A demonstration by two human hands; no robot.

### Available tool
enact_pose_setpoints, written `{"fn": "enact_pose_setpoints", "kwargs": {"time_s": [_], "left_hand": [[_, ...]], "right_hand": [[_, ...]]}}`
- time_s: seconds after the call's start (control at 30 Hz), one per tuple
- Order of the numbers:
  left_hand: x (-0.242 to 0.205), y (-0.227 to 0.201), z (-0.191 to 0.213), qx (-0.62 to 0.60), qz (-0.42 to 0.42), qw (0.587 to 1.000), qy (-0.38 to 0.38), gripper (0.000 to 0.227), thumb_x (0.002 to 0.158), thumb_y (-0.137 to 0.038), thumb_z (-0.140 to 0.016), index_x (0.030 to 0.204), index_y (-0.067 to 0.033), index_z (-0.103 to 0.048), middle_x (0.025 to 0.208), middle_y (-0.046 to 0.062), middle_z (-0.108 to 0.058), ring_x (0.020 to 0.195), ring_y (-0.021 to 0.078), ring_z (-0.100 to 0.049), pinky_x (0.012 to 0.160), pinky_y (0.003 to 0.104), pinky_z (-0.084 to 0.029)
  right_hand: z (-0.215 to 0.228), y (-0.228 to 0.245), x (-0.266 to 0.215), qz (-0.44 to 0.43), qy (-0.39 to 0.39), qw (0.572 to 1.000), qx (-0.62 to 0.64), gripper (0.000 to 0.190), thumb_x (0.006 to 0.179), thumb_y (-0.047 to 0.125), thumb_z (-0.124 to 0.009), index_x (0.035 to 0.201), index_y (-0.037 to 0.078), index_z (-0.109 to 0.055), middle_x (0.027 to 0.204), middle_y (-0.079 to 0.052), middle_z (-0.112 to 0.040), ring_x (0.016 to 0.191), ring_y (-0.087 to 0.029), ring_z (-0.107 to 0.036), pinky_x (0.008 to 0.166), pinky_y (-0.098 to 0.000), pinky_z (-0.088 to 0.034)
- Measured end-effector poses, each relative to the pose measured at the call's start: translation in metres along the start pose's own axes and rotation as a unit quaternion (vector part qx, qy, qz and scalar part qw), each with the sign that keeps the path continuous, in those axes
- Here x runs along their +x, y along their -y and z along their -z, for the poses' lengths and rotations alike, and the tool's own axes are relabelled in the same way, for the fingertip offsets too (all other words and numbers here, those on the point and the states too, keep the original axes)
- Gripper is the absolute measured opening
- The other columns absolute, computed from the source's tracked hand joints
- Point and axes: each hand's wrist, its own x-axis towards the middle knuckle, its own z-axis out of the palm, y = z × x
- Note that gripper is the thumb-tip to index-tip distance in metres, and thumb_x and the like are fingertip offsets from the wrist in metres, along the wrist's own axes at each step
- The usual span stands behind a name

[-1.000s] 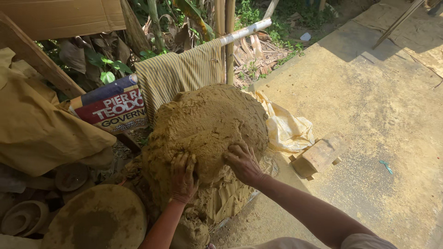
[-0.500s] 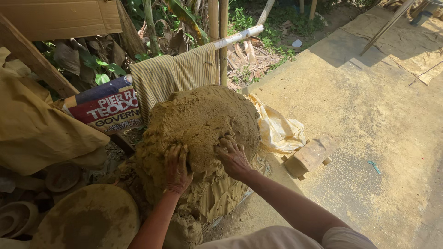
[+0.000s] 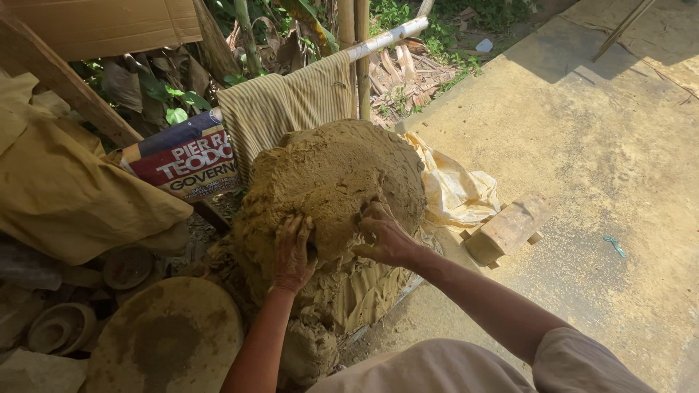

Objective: The person prepares a large mass of clay by repeatedly pushing, kneading, and turning it by hand on a low outdoor work surface.

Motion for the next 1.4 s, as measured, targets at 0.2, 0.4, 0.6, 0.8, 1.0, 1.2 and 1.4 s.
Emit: {"fn": "enact_pose_setpoints", "kwargs": {"time_s": [0.2,0.4,0.6,0.8,1.0,1.2,1.4], "left_hand": [[0.007,-0.006,0.0,0.009,0.04,0.999,0.03,0.097,0.069,-0.031,-0.091,0.147,-0.0248,-0.033,0.157,0.01,-0.031,0.151,0.0354,-0.025,0.127,0.055,-0.024],[0.012,-0.011,0.005,-0.007,0.02,0.999,-0.031,0.097,0.076,-0.035,-0.088,0.154,-0.0225,-0.031,0.155,0.012,-0.033,0.149,0.0355,-0.026,0.126,0.056,-0.022],[0.011,-0.008,0.006,0.002,0.043,0.999,0.01,0.094,0.08,-0.034,-0.085,0.156,-0.0242,-0.03,0.159,0.008,-0.032,0.154,0.0322,-0.025,0.129,0.052,-0.025],[0.011,-0.002,0.01,-0.016,0.065,0.993,0.1,0.104,0.071,-0.031,-0.09,0.155,-0.0277,-0.028,0.163,0.003,-0.026,0.156,0.0289,-0.02,0.13,0.05,-0.025],[0.009,-0.001,0.013,-0.016,0.06,0.993,0.101,0.106,0.071,-0.032,-0.092,0.154,-0.0264,-0.027,0.163,0.006,-0.023,0.154,0.0317,-0.018,0.126,0.052,-0.024],[0.013,-0.003,0.01,-0.005,0.056,0.995,0.088,0.105,0.07,-0.03,-0.092,0.154,-0.0261,-0.03,0.162,0.005,-0.025,0.153,0.0315,-0.021,0.127,0.052,-0.024],[0.012,-0.005,0.012,-0.007,0.039,0.998,0.051,0.103,0.067,-0.028,-0.093,0.15,-0.0257,-0.033,0.159,0.006,-0.029,0.153,0.032,-0.024,0.129,0.053,-0.023]], "right_hand": [[-0.004,0.027,-0.02,-0.074,-0.043,0.992,0.094,0.017,0.104,0.015,-0.057,0.113,0.002,-0.061,0.091,-0.01,-0.06,0.076,-0.017,-0.056,0.064,-0.0303,-0.053],[-0.046,0.038,0.028,0.092,-0.031,0.983,-0.158,0.046,0.098,0.001,-0.052,0.137,0.021,-0.064,0.12,-0.012,-0.067,0.084,-0.018,-0.057,0.052,-0.0256,-0.051],[-0.051,0.052,0.061,-0.077,0.193,0.948,-0.24,0.035,0.101,0.018,-0.055,0.136,0.016,-0.06,0.116,-0.016,-0.06,0.093,-0.025,-0.056,0.058,-0.0312,-0.051],[-0.047,0.045,0.043,-0.018,0.119,0.964,-0.236,0.036,0.095,0.013,-0.058,0.131,0.018,-0.061,0.125,-0.018,-0.055,0.092,-0.024,-0.055,0.053,-0.029,-0.051],[-0.03,0.061,0.061,-0.068,0.206,0.952,-0.217,0.042,0.098,0.005,-0.044,0.136,0.015,-0.059,0.139,-0.026,-0.045,0.09,-0.025,-0.056,0.053,-0.0332,-0.055],[-0.019,0.023,-0.019,-0.072,0.175,0.982,0.024,0.025,0.094,-0.001,-0.047,0.116,0.004,-0.058,0.101,-0.009,-0.047,0.093,-0.022,-0.048,0.086,-0.043,-0.05],[0.009,0.002,-0.048,-0.332,0.193,0.918,0.094,0.05,0.102,0.018,-0.048,0.152,0.018,-0.047,0.097,-0.004,-0.062,0.061,-0.018,-0.048,0.053,-0.0305,-0.046]]}}
